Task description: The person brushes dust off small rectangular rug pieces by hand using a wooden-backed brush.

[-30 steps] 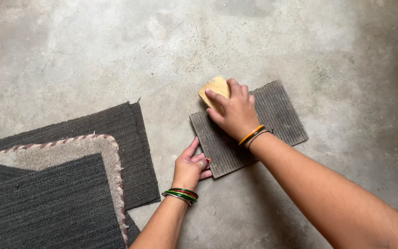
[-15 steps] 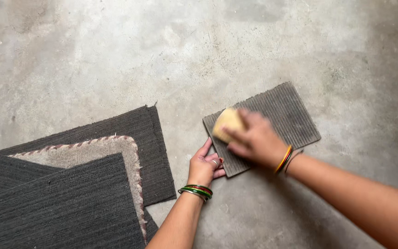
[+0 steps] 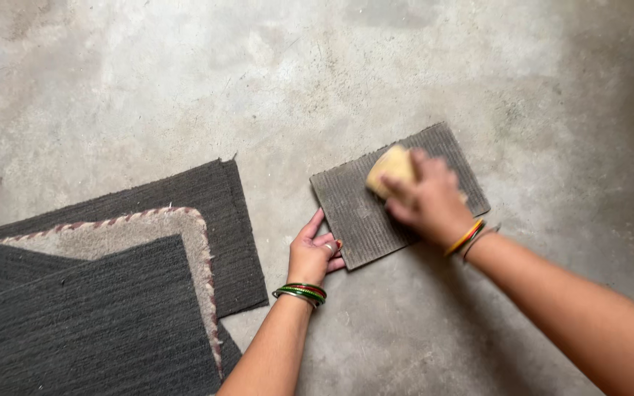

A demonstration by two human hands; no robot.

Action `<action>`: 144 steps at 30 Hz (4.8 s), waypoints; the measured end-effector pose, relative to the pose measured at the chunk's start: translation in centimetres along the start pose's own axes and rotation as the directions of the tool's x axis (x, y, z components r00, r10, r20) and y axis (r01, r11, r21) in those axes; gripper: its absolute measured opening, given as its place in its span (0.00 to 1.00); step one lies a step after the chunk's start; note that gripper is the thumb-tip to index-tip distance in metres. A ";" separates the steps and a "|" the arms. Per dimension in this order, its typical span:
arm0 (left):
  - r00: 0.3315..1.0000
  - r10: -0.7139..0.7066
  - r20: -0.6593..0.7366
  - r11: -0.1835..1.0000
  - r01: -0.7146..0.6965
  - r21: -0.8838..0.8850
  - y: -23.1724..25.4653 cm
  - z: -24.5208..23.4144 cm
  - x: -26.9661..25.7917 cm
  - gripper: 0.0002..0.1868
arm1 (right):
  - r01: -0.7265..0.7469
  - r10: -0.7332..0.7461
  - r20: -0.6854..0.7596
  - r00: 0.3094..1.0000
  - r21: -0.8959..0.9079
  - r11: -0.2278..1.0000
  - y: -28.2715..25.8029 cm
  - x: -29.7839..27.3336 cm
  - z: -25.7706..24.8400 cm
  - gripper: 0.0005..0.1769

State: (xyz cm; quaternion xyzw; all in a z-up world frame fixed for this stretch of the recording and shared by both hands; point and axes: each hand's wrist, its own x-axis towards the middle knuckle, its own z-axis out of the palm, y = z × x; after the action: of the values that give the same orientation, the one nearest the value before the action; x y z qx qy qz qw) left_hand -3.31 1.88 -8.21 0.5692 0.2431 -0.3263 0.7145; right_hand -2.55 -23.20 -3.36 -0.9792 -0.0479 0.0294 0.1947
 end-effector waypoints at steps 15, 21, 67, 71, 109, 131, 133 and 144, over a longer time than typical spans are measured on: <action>1.000 -0.017 0.015 1.000 0.017 -0.003 -0.1 -0.1 0.7 0.42 | 0.401 -0.408 0.150 0.901 0.073 0.913 0.7 -4.7 -2.3 0.29; 0.999 -0.022 0.028 0.999 0.021 0.026 -0.2 0.0 1.0 0.43 | 0.401 -0.403 -0.072 0.912 -0.046 0.915 0.5 0.6 -0.8 0.27; 0.995 -0.024 -0.099 0.999 0.028 0.044 1.3 1.4 -0.5 0.22 | -0.406 0.486 -0.338 0.806 0.281 0.869 8.9 -3.4 -3.3 0.31; 0.997 -0.003 -0.082 0.996 0.010 0.085 0.4 0.7 -0.1 0.21 | 0.167 -0.137 -0.317 0.939 0.069 0.984 -5.4 -3.4 3.3 0.28; 0.844 0.505 -0.180 0.627 -0.215 0.749 0.4 1.8 -6.5 0.32 | -0.503 0.503 -0.315 0.805 0.088 0.860 22.5 -5.9 -5.3 0.29; 0.989 0.135 -0.055 -0.134 0.073 0.988 7.1 4.3 -5.4 0.71 | 0.561 -0.569 0.027 0.822 0.134 0.817 -0.4 -2.5 -0.2 0.32; 0.985 0.165 -0.049 -0.125 0.070 0.990 7.3 4.4 -5.4 0.71 | 0.606 -0.637 0.155 0.755 0.205 0.768 0.4 -6.3 -1.5 0.35; 0.992 0.101 -0.072 -0.139 0.086 0.987 7.3 4.6 -5.4 0.75 | 0.518 -0.541 0.101 0.835 0.187 0.835 -0.4 0.8 -0.3 0.35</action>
State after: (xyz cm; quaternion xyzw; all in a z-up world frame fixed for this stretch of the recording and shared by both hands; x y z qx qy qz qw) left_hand -1.62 -0.59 1.55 0.9325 -0.0463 -0.3573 0.0241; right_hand -1.77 -22.84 -2.91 -0.9048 -0.3295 0.0511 0.2649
